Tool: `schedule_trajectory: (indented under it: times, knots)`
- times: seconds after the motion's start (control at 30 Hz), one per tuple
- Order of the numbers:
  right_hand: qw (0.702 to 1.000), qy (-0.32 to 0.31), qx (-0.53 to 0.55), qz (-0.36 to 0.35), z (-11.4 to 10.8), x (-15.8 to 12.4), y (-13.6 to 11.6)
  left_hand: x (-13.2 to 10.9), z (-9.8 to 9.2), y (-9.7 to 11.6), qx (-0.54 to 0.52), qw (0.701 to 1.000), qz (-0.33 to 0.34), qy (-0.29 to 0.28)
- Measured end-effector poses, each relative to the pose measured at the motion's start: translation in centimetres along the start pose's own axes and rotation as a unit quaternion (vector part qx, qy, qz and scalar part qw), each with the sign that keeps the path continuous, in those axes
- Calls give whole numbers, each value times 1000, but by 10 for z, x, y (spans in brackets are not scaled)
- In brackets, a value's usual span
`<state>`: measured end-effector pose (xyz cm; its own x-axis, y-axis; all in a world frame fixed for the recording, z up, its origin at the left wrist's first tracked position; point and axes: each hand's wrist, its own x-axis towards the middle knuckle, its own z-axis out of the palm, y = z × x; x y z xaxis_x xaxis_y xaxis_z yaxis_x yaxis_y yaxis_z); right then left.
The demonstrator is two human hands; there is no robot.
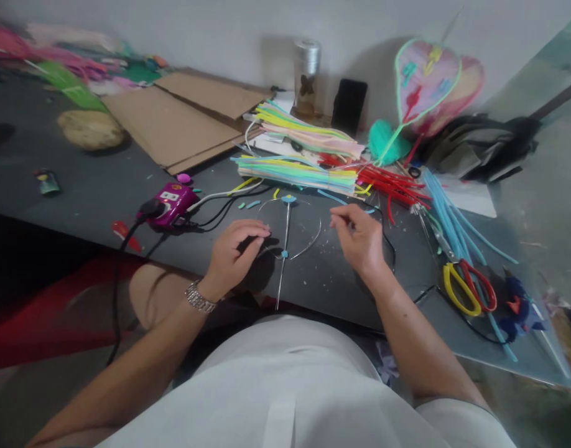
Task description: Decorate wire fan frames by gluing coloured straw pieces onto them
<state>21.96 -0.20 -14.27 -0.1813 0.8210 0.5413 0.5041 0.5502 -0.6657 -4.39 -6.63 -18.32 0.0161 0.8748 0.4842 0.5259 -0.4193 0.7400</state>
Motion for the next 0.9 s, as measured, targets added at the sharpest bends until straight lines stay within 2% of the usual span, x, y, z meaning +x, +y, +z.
schedule_trajectory:
  times: [0.1,0.17,0.23,0.3,0.37,0.43,0.5,0.53,0.63,0.73,0.8,0.9]
  knots:
    - [989,70,99,89,-5,4,3,-3,-3,2,7,993,-75,86]
    - [973,70,174,138,-5,6,3,-4,-4,7,19,988,-106,113]
    - [951,46,243,186,-4,7,1,-2,-2,17,18,987,-113,114]
    - [929,24,297,218,-3,6,-3,1,6,30,-12,990,-114,79]
    - [916,3,329,230,-3,5,-11,7,18,47,-81,989,-125,14]
    - [913,-23,340,224,-5,2,-22,15,35,63,-182,970,-152,-61]
    - [927,-48,315,199,-9,-6,-34,21,50,78,-305,924,-193,-124]
    - [943,-55,278,177,-12,-11,-38,22,56,84,-363,894,-219,-146]
    - [994,-41,96,42,-25,-34,-44,16,67,100,-496,787,-317,-184]
    - [995,-18,-10,-93,-37,-66,-43,-3,71,112,-566,686,-403,-216]
    - [995,-3,-13,-99,-42,-88,-42,-17,75,119,-577,645,-444,-233]
    - [997,72,29,-27,-43,-116,-45,-31,84,128,-580,610,-485,-236]
